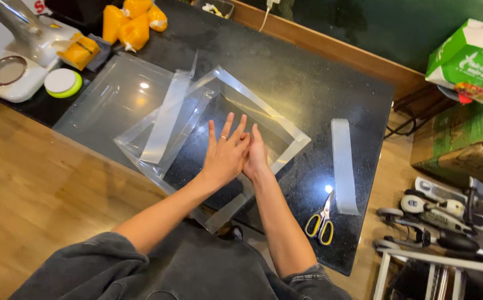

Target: The person folds and presses strips of clear tape along the edges of transparent plastic sheets on a black countertop, aligning the sheets and smoothing the tape seams by hand. They occasionally pick up scissors to trim the tape and continue pressing the seams closed.

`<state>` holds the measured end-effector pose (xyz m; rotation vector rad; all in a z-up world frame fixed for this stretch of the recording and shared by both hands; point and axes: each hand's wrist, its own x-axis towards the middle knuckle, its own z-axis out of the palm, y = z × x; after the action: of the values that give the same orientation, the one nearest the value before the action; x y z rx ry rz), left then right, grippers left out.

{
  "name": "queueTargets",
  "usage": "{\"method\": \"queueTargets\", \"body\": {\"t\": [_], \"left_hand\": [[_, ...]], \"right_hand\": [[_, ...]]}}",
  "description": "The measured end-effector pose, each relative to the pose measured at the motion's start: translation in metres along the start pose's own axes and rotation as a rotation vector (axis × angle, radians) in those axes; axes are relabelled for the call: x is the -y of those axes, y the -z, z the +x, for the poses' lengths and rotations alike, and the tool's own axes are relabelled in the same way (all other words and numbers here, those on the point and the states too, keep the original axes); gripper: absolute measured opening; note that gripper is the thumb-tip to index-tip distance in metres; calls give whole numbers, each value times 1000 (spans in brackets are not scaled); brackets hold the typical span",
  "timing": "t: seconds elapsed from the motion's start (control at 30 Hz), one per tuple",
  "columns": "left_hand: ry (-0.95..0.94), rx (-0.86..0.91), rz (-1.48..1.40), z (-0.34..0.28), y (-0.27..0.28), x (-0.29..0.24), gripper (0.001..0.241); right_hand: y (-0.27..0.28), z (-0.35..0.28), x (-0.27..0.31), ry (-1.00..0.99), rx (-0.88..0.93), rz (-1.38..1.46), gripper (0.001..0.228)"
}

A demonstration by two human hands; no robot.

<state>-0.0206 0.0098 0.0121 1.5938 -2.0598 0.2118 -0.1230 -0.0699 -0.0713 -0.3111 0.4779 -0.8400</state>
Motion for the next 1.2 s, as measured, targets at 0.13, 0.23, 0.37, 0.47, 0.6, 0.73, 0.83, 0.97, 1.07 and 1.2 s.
{"method": "queueTargets", "body": {"t": [0.13,0.23,0.37,0.47,0.6,0.73,0.83,0.97,1.07,1.2], "left_hand": [[-97,283,-202,17,13,22,48],[34,400,-890,39,22,76,66],[243,143,-264,41,12,178,55],[370,273,98,25,14,225,62],[528,391,0,-8,18,246,53],[479,238,-3,-18,22,247,42],[639,286,-99,-20,32,223,56],[820,355,-171,-39,29,175,94],[895,405,-335,-48,39,138,106],[887,366,-481,-62,35,118,115]], "right_hand": [[10,-25,11,190,-416,-232,56],[22,-56,38,439,-508,-591,74],[33,-90,49,625,-905,-1246,78],[61,-90,37,516,-1016,-1440,74],[108,-61,30,357,-1050,-1762,84],[37,-15,86,73,-934,-1793,53],[20,36,124,203,-846,-1963,45],[-12,86,144,514,-630,-1930,59],[-29,115,121,731,-586,-1861,51],[-37,135,59,387,-341,-1713,52]]}}
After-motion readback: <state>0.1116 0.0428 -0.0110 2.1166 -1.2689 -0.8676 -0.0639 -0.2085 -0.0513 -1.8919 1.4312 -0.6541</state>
